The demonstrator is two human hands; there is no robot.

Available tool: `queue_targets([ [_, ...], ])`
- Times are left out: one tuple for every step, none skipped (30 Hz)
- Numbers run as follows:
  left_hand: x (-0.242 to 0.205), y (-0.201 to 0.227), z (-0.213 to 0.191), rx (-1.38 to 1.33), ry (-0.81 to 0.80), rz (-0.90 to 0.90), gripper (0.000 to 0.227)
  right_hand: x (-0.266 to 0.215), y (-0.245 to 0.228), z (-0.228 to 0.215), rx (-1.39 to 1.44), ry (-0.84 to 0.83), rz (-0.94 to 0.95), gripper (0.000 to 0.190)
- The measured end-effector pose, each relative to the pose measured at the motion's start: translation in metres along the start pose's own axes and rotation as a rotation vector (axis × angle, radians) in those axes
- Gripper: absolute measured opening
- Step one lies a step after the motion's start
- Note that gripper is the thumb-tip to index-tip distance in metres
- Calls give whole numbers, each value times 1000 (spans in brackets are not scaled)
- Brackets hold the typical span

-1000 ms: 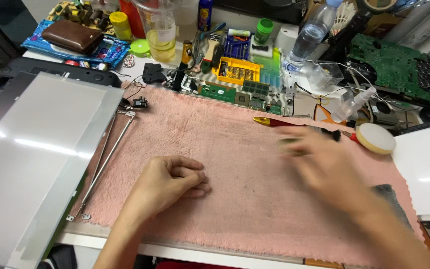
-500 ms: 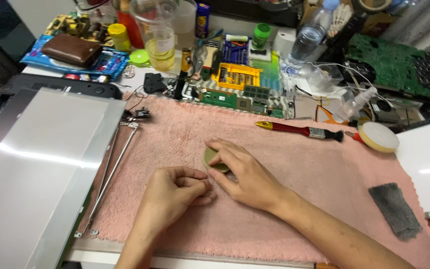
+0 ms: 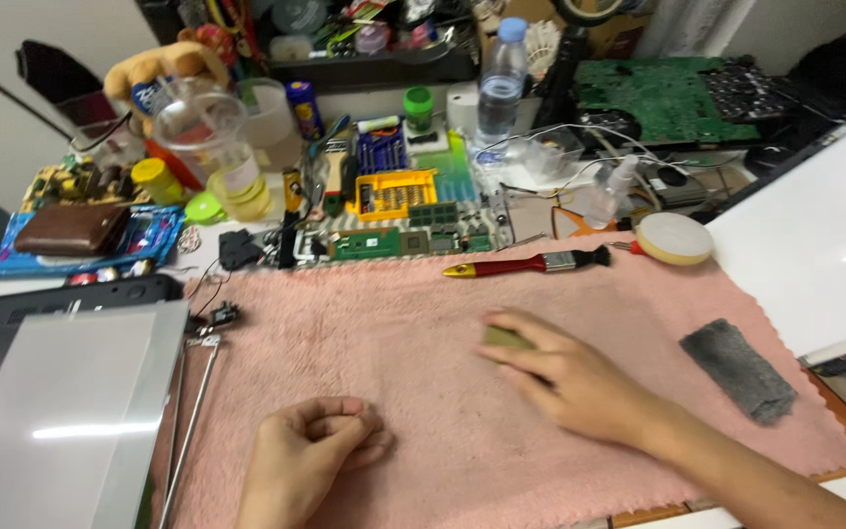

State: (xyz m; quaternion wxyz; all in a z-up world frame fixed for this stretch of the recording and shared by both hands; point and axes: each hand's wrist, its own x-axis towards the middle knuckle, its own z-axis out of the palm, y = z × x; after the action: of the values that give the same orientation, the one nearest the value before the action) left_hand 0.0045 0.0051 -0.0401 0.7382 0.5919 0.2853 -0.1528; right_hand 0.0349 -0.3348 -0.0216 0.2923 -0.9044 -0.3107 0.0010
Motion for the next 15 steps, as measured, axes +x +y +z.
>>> queue_targets([
  [-2, 3, 3, 5, -8, 4, 14, -12, 7, -10, -4, 8, 4, 46],
  [-3, 5, 5, -40, 14, -20, 14, -24, 14, -18, -15, -14, 175, 48],
  [-6, 7, 6, -87, 38, -48, 16, -35, 20, -27, -25, -41, 344, 51],
  [-5, 7, 6, -85, 34, -47, 16, -49, 34, -34, -27, -37, 347, 51],
  [-5, 7, 6, -78, 20, -43, 16, -62, 50, -39, -86, 32, 325, 49],
  [-4, 6, 5, -72, 6, -38, 17, -76, 65, -44, -144, 102, 301, 48],
  [-6, 9, 6, -70, 4, -38, 17, -76, 64, -48, -144, 104, 303, 48],
  [-8, 12, 6, -65, -3, -45, 18, -77, 64, -51, -119, 162, 291, 44],
  [-11, 14, 7, -58, -11, -53, 20, -80, 64, -54, -94, 222, 282, 40],
  [-10, 13, 7, -54, -14, -54, 20, -71, 53, -54, -93, 225, 286, 40],
  [-9, 13, 7, -75, -22, -57, 22, -63, 42, -53, -63, 222, 309, 43],
  [-8, 12, 6, -96, -30, -61, 24, -55, 32, -52, -34, 219, 331, 48],
  [-12, 15, 6, -91, -32, -64, 24, -42, 16, -47, -32, 220, 336, 48],
  [-16, 18, 7, -87, -35, -56, 22, -28, 1, -42, -1, 159, 337, 50],
  [-19, 21, 8, -83, -39, -50, 22, -15, -13, -37, 29, 97, 339, 52],
])
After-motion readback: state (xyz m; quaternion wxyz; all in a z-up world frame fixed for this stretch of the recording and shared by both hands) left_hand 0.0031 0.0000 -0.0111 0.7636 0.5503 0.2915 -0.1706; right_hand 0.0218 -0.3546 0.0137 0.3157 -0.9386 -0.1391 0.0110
